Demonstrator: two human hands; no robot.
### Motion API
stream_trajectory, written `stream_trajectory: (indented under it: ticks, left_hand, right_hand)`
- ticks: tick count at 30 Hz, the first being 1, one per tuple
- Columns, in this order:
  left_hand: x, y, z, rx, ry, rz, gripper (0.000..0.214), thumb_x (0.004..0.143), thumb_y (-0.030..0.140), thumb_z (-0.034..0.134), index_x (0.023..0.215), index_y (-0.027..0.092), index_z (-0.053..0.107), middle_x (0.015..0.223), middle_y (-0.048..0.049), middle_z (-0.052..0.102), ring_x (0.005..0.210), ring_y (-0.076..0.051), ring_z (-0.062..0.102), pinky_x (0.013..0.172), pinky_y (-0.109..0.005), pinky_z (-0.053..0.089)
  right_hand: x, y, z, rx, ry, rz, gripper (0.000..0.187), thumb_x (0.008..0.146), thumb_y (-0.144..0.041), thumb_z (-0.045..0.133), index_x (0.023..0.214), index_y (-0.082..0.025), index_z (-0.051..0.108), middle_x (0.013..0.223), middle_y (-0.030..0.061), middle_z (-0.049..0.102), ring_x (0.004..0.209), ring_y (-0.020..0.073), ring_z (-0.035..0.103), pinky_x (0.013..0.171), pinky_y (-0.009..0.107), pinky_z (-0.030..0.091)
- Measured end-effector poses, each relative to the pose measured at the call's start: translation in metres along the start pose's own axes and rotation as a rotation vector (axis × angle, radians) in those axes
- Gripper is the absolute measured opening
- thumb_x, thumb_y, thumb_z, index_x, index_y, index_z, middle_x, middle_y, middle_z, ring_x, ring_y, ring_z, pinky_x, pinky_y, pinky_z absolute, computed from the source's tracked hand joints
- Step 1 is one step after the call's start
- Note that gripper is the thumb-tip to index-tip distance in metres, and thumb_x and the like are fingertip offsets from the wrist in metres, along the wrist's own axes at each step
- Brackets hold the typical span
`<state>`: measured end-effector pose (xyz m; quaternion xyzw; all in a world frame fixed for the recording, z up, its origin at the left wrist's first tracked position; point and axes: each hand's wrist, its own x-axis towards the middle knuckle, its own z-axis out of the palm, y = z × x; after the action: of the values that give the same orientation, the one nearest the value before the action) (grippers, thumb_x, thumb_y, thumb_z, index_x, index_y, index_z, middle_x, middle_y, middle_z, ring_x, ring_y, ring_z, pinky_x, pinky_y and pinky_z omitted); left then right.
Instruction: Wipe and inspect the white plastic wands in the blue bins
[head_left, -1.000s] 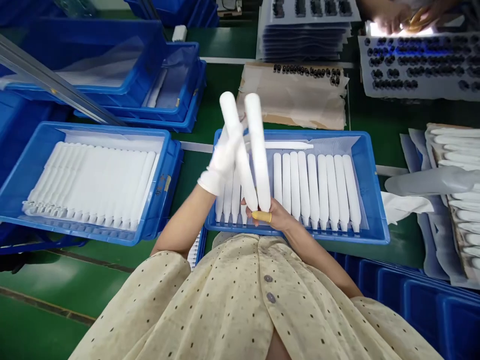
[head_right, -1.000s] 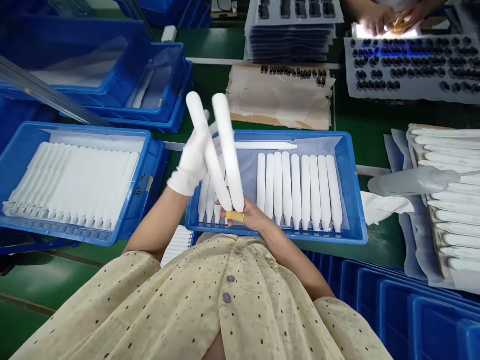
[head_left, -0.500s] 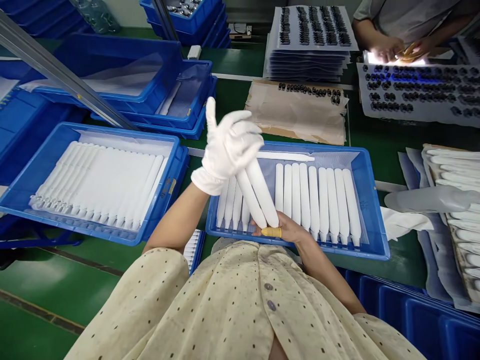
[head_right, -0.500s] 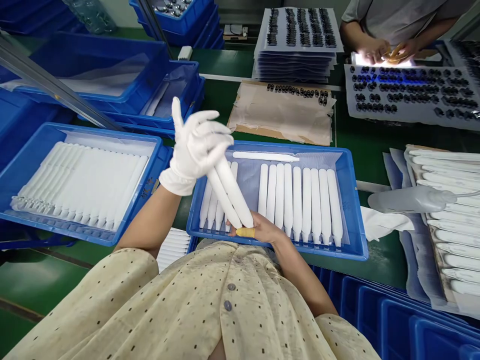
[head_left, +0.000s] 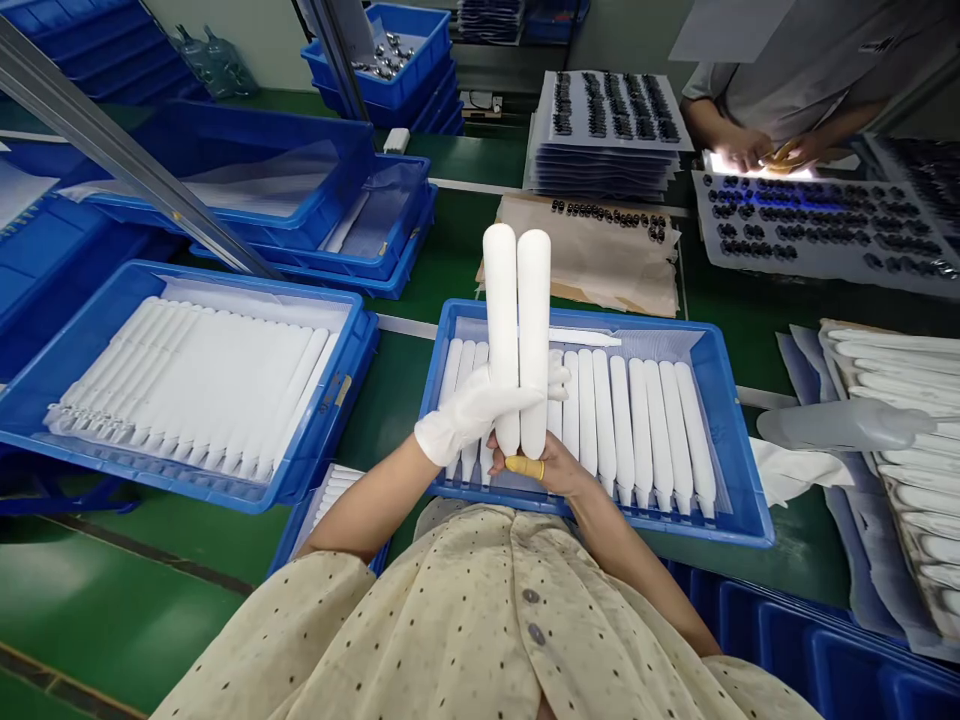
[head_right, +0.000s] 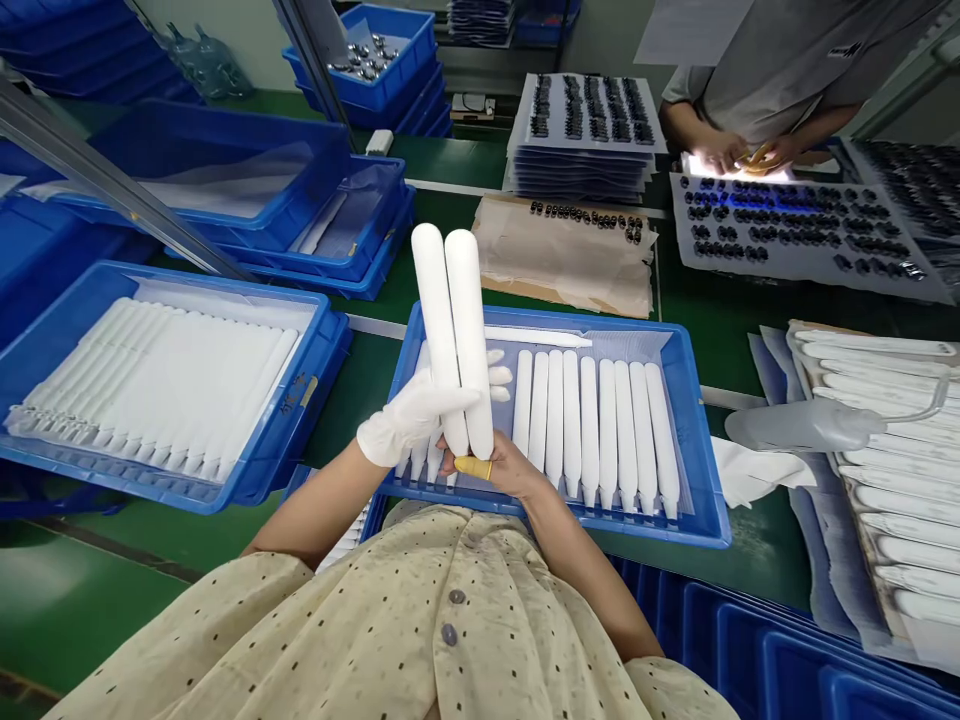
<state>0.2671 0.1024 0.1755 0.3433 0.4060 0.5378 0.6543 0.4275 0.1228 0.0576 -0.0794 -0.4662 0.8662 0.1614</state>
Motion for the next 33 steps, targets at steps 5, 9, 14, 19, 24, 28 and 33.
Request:
stream_trajectory:
  ticks: [5, 9, 14, 19, 24, 28, 33]
  left_hand:
    - [-0.001, 0.015, -0.003, -0.051, 0.036, -0.003, 0.066, 0.079, 0.033, 0.088, 0.139, 0.014, 0.068, 0.134, -0.0192, 0.073, 0.123, -0.041, 0.072, 0.096, -0.045, 0.065]
    - [0.010, 0.037, -0.010, -0.159, 0.101, 0.001, 0.057, 0.089, 0.023, 0.078, 0.143, 0.013, 0.063, 0.135, -0.0158, 0.074, 0.128, -0.032, 0.070, 0.111, -0.043, 0.059]
    - [0.019, 0.048, -0.014, -0.220, 0.118, 0.041, 0.041, 0.095, 0.017, 0.069, 0.135, 0.010, 0.067, 0.131, -0.0143, 0.075, 0.131, -0.029, 0.069, 0.122, -0.043, 0.049]
    - [0.016, 0.052, -0.013, -0.167, 0.148, 0.063, 0.038, 0.095, 0.019, 0.070, 0.132, 0.009, 0.068, 0.131, -0.0147, 0.076, 0.138, -0.031, 0.063, 0.124, -0.045, 0.047]
    - [0.014, 0.042, -0.011, -0.045, 0.126, 0.125, 0.043, 0.083, 0.030, 0.085, 0.120, 0.010, 0.076, 0.128, -0.0164, 0.077, 0.135, -0.037, 0.065, 0.119, -0.048, 0.051]
    - [0.014, 0.033, -0.017, 0.071, 0.177, 0.215, 0.052, 0.078, 0.038, 0.090, 0.122, 0.014, 0.076, 0.130, -0.0139, 0.076, 0.116, -0.032, 0.074, 0.099, -0.037, 0.060]
    - [0.006, 0.030, -0.021, -0.083, 0.314, 0.247, 0.048, 0.092, 0.051, 0.076, 0.127, 0.019, 0.072, 0.103, -0.0051, 0.077, 0.058, -0.007, 0.061, 0.055, -0.020, 0.053]
  right_hand:
    - [0.015, -0.026, 0.013, 0.004, -0.070, -0.013, 0.043, 0.085, -0.046, 0.085, 0.112, -0.015, 0.073, 0.091, 0.0071, 0.076, 0.081, 0.0172, 0.074, 0.084, 0.039, 0.066]
    - [0.029, -0.053, 0.030, 0.061, -0.112, -0.035, 0.055, 0.080, -0.047, 0.089, 0.121, -0.016, 0.070, 0.096, 0.0087, 0.078, 0.089, 0.0206, 0.077, 0.089, 0.045, 0.068]
    - [0.040, -0.070, 0.038, 0.042, -0.130, -0.100, 0.060, 0.075, -0.044, 0.093, 0.123, -0.021, 0.068, 0.110, 0.0079, 0.076, 0.099, 0.0215, 0.076, 0.094, 0.046, 0.066]
    - [0.043, -0.072, 0.036, -0.001, 0.090, -0.113, 0.066, 0.082, -0.069, 0.077, 0.128, -0.024, 0.062, 0.120, 0.0097, 0.075, 0.108, 0.0276, 0.074, 0.093, 0.049, 0.065]
    - [0.062, -0.075, 0.033, -0.100, 0.610, -0.339, 0.068, 0.076, -0.060, 0.086, 0.127, -0.026, 0.056, 0.110, 0.0046, 0.074, 0.108, 0.0232, 0.072, 0.099, 0.041, 0.061]
    - [0.065, -0.077, 0.030, -0.093, 0.595, -0.388, 0.086, 0.077, -0.050, 0.087, 0.149, -0.033, 0.044, 0.104, 0.0014, 0.073, 0.099, 0.0203, 0.070, 0.095, 0.039, 0.061]
    - [0.054, -0.076, 0.030, 0.113, 0.445, -0.333, 0.067, 0.079, -0.038, 0.081, 0.142, -0.036, 0.056, 0.103, -0.0022, 0.068, 0.085, 0.0139, 0.065, 0.081, 0.031, 0.061]
